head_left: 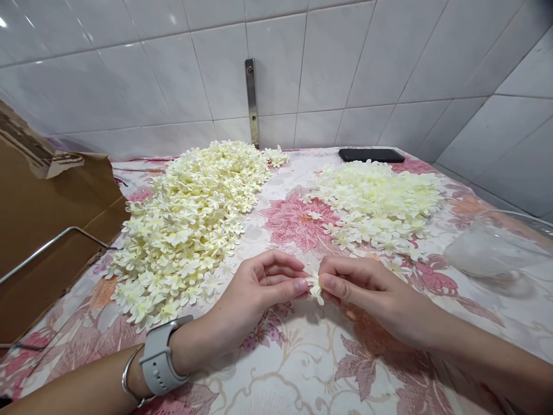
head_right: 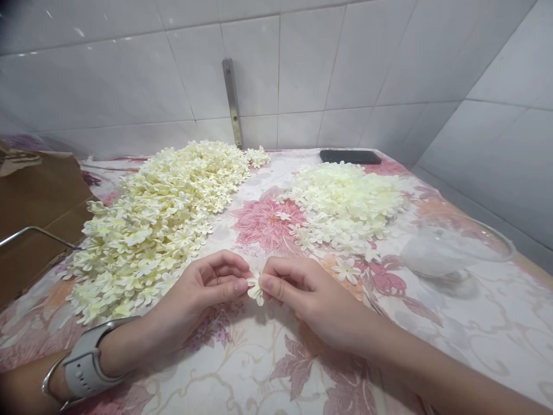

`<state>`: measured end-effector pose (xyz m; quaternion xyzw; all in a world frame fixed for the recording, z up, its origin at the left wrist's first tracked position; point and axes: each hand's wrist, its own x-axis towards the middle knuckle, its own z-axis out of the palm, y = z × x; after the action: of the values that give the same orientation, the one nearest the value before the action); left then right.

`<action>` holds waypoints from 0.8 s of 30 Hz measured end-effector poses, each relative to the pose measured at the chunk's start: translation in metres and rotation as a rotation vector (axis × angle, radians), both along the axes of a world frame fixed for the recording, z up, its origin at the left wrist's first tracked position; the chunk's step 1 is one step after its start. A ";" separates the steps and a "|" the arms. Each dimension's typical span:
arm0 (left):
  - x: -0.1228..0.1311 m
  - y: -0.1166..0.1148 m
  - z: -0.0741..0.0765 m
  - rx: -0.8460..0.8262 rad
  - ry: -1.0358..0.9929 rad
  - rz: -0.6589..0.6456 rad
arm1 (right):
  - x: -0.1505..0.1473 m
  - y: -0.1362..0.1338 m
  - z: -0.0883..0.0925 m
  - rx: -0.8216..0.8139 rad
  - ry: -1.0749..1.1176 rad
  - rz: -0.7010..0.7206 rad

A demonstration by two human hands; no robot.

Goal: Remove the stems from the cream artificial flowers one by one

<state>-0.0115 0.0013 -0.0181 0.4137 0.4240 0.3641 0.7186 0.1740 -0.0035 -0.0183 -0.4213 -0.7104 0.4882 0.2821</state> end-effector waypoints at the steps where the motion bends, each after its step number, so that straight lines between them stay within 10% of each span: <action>1: 0.000 0.000 -0.001 0.001 -0.001 0.001 | 0.000 0.000 -0.001 -0.031 0.021 0.004; 24: 0.002 -0.006 0.000 0.092 0.021 0.005 | -0.006 -0.005 -0.001 0.093 -0.125 -0.041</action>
<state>-0.0100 -0.0045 -0.0181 0.4491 0.4154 0.3806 0.6935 0.1683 -0.0083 -0.0189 -0.4519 -0.7397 0.4214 0.2667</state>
